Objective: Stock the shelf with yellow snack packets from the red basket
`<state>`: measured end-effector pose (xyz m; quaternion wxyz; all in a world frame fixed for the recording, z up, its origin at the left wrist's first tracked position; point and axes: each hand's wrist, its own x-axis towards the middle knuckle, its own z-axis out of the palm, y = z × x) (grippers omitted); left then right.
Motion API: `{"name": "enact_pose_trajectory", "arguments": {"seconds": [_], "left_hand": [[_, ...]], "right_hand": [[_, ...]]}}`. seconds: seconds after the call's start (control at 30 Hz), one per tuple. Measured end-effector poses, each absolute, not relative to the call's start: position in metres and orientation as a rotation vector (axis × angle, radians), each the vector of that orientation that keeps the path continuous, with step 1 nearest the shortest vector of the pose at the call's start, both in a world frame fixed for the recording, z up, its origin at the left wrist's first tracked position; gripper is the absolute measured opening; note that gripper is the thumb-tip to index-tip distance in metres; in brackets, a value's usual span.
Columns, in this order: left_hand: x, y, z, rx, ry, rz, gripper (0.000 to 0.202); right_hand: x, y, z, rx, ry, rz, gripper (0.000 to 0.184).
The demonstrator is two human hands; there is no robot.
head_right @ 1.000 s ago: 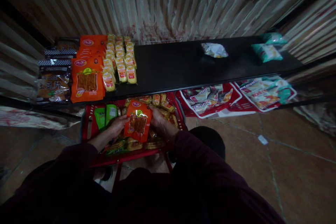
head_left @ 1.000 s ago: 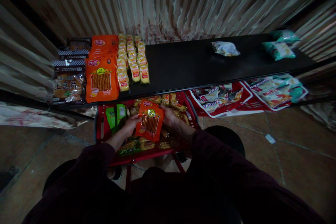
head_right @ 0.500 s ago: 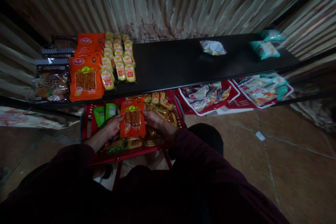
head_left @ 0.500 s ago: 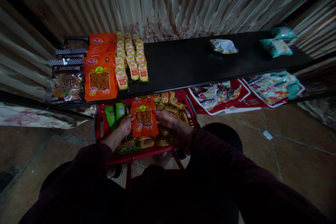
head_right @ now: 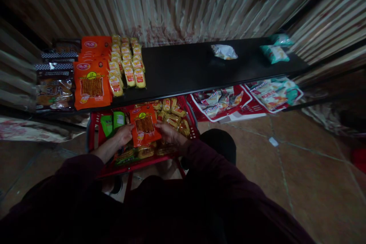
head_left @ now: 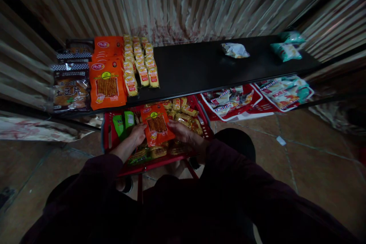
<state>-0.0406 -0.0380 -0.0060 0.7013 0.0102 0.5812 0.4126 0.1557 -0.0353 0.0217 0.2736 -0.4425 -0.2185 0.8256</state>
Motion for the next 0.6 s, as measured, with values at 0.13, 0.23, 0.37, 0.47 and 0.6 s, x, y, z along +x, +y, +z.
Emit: {"name": "enact_pose_trajectory", "arguments": {"seconds": [0.13,0.23,0.37,0.47,0.6], "left_hand": [[-0.033,-0.043,-0.002,0.075,1.304,0.900,0.024],[-0.029,-0.052,0.002,0.118,1.327,0.895,0.028],[-0.023,-0.066,0.006,0.154,1.367,0.888,0.040],[-0.018,-0.072,0.005,0.154,1.362,0.900,0.046],[-0.013,-0.073,0.000,0.098,1.240,0.946,0.043]], "right_hand": [[0.154,-0.045,0.019,-1.150,-0.471,2.203,0.032],[0.155,-0.050,0.014,-1.161,-0.432,2.179,0.034],[0.154,-0.050,0.015,-1.241,-0.412,2.148,0.031],[0.150,-0.052,0.019,-1.290,-0.418,2.100,0.030],[0.139,-0.063,0.024,-1.212,-0.501,2.015,0.032]]}}
